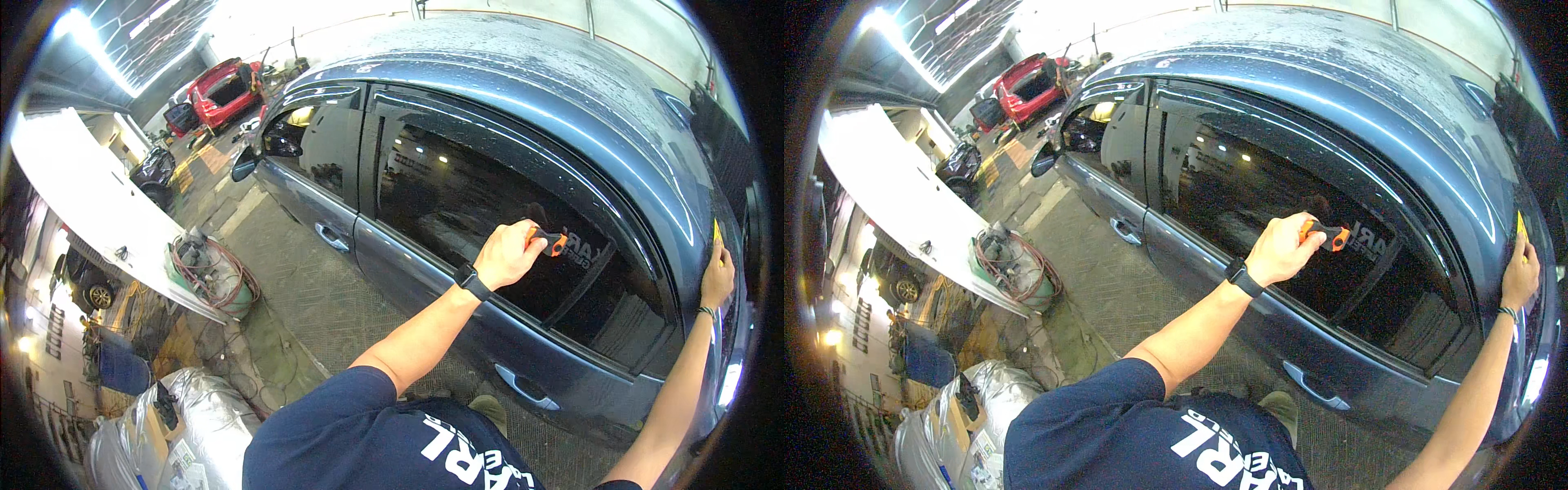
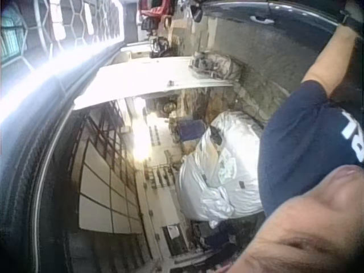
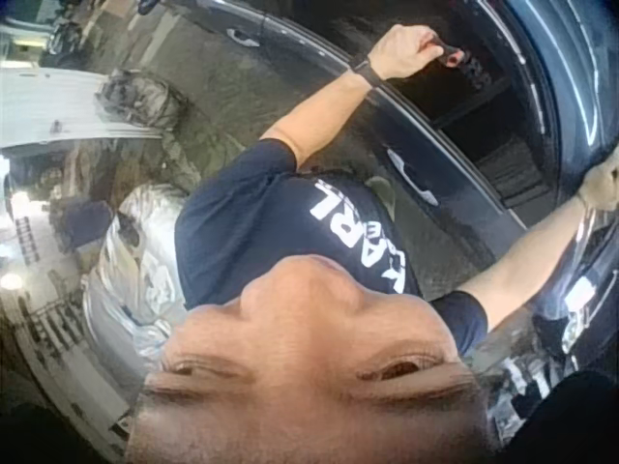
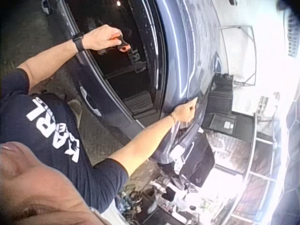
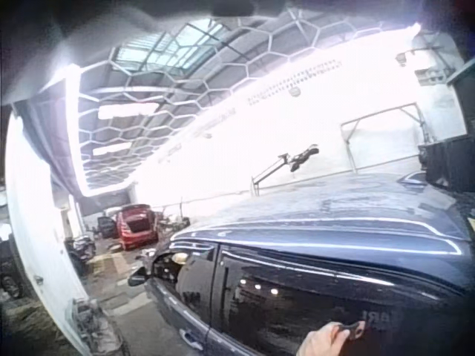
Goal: The person uses a small orange squeegee tool to smooth a tint film onto the car's side windows. They work along the edges and across the surface of the front and rear passenger windows, pressing the film firmly against the glass.
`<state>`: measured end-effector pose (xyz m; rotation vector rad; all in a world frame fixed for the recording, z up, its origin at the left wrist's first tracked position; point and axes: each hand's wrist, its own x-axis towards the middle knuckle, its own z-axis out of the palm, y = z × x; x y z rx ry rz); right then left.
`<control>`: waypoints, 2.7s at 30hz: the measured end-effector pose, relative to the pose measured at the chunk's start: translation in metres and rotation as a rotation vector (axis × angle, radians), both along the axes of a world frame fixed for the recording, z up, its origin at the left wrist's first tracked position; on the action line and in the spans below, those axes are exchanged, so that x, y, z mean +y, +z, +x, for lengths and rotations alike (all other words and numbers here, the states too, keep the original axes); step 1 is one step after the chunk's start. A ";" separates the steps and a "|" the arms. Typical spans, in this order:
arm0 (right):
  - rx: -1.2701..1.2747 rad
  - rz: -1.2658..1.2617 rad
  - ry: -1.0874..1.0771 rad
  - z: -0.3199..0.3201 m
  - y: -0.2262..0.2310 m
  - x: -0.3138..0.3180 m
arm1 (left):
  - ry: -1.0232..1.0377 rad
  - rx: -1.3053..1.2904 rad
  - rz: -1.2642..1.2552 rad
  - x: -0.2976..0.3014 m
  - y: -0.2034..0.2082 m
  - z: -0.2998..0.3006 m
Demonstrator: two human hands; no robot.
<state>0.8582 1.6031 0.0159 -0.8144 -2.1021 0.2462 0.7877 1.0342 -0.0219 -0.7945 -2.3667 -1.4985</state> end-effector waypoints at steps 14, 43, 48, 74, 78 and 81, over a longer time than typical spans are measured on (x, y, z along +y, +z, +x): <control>0.015 0.028 0.038 -0.008 -0.006 0.007 | 0.016 0.035 -0.049 0.006 0.017 -0.001; 0.140 0.032 -0.007 0.015 0.043 -0.089 | -0.100 -0.081 0.052 0.032 0.015 -0.003; 0.124 0.069 -0.023 0.018 0.044 -0.087 | -0.061 -0.015 0.040 0.036 0.016 -0.004; 0.122 0.055 -0.026 0.018 0.041 -0.080 | -0.075 0.062 -0.096 0.048 0.028 0.006; 0.208 0.111 -0.023 0.019 0.047 -0.093 | -0.043 0.038 -0.068 0.026 0.022 -0.007; 0.199 0.248 -0.072 0.028 0.042 -0.081 | -0.038 -0.039 -0.054 0.011 0.035 -0.008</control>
